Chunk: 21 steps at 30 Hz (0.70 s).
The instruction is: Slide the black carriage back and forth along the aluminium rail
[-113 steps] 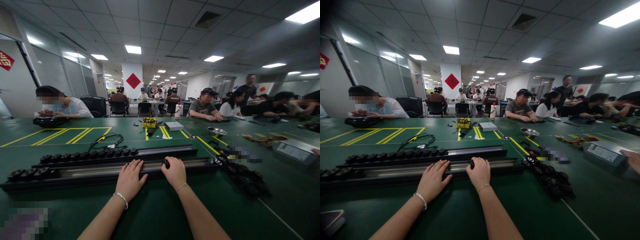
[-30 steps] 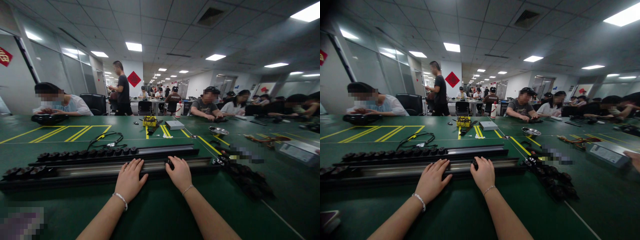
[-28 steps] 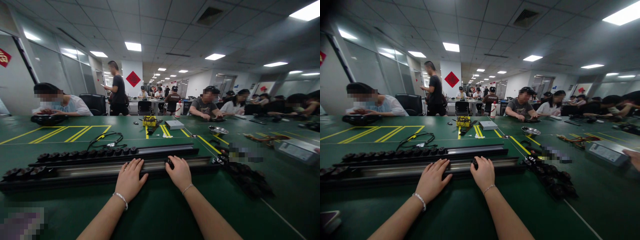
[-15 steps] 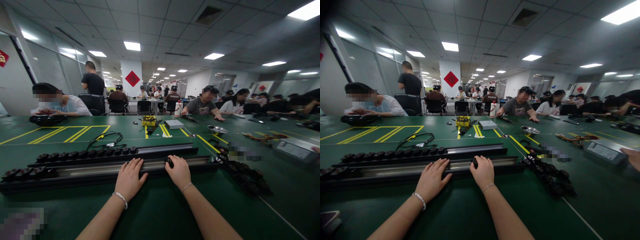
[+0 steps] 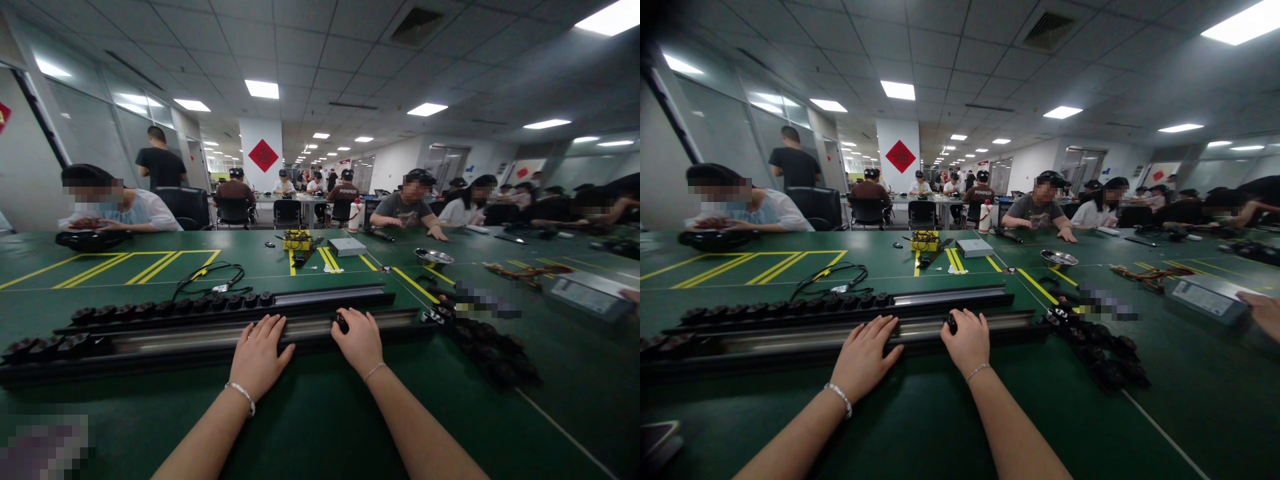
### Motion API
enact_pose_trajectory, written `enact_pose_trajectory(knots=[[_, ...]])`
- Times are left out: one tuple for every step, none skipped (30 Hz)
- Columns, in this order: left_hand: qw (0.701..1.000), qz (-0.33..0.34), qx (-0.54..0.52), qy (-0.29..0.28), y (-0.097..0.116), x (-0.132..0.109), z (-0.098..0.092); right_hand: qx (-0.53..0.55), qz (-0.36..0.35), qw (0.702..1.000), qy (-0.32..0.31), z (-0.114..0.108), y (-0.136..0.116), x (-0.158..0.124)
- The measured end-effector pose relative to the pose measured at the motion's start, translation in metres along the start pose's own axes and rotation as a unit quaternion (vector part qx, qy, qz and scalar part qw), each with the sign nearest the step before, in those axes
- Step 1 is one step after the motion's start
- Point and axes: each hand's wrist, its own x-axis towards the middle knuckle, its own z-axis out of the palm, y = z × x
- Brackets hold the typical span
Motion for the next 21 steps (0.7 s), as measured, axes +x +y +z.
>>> enact_pose_trajectory(knots=[[1.0, -0.001, 0.0, 0.001, 0.0, -0.0001, 0.0002, 0.0, 0.001, 1.0, -0.001, 0.0002, 0.0001, 0.0], [1.0, -0.001, -0.001, 0.002, -0.0001, -0.0002, 0.0004, 0.0, 0.002, 1.0, -0.002, 0.0004, 0.0001, 0.0], [1.0, -0.002, -0.001, 0.002, -0.0003, -0.0004, 0.0008, 0.0, 0.002, 1.0, -0.002, 0.0005, 0.0001, 0.0], [1.0, -0.003, -0.001, 0.002, -0.0006, -0.0005, 0.0011, 0.0, 0.002, 1.0, -0.003, 0.0006, 0.0002, 0.0], [1.0, -0.003, -0.002, 0.001, -0.001, -0.0006, 0.0014, -0.001, 0.001, 1.0, -0.003, 0.0006, 0.0003, 0.0001], [1.0, -0.003, -0.002, 0.002, -0.0013, -0.0006, 0.0016, -0.001, 0.0, 1.0, -0.002, 0.0006, 0.0004, 0.0001], [1.0, -0.002, -0.003, 0.002, -0.0016, -0.0006, 0.0016, -0.001, 0.0, 1.0, -0.001, 0.0007, 0.0007, 0.0001], [1.0, -0.001, -0.003, 0.002, -0.0018, -0.0006, 0.0016, -0.001, -0.001, 1.0, 0.0, 0.0008, 0.0011, 0.0002], [1.0, -0.001, -0.003, 0.002, -0.0019, -0.0005, 0.0014, -0.001, -0.001, 1.0, 0.0, 0.0009, 0.0017, 0.0003], [1.0, -0.001, -0.002, 0.001, -0.0019, -0.0004, 0.0013, 0.0, -0.001, 1.0, 0.0, 0.0011, 0.0023, 0.0004], [1.0, -0.002, -0.002, -0.001, -0.0019, -0.0004, 0.0011, 0.0, -0.002, 1.0, -0.001, 0.0013, 0.003, 0.0004], [1.0, -0.003, -0.001, -0.002, -0.0018, -0.0003, 0.001, 0.001, -0.003, 1.0, -0.002, 0.0014, 0.0037, 0.0005], [1.0, -0.003, 0.0, -0.004, -0.0017, -0.0003, 0.001, 0.001, -0.004, 1.0, -0.004, 0.0016, 0.0043, 0.0006], [1.0, -0.002, 0.001, -0.005, -0.0017, -0.0003, 0.0012, 0.001, -0.005, 1.0, -0.005, 0.0016, 0.0047, 0.0007], [1.0, -0.001, 0.002, -0.006, -0.0017, -0.0003, 0.0014, 0.002, -0.006, 1.0, -0.005, 0.0016, 0.005, 0.0007], [1.0, -0.001, 0.003, -0.006, -0.0017, -0.0003, 0.0017, 0.002, -0.006, 1.0, -0.004, 0.0016, 0.0052, 0.0008], [1.0, -0.001, 0.004, -0.006, -0.0017, -0.0003, 0.0019, 0.002, -0.007, 1.0, -0.002, 0.0014, 0.0052, 0.0008], [1.0, -0.001, 0.005, -0.006, -0.0017, -0.0002, 0.002, 0.001, -0.006, 1.0, -0.001, 0.0012, 0.0051, 0.0009], [1.0, 0.0, 0.006, -0.005, -0.0017, -0.0002, 0.002, 0.001, -0.007, 1.0, 0.0, 0.0009, 0.005, 0.0009], [1.0, 0.0, 0.006, -0.005, -0.0016, -0.0001, 0.0018, 0.001, -0.007, 1.0, 0.0, 0.0007, 0.0047, 0.0008], [1.0, 0.0, 0.006, -0.005, -0.0015, 0.0, 0.0014, 0.002, -0.008, 1.0, 0.0, 0.0006, 0.0045, 0.0007]])
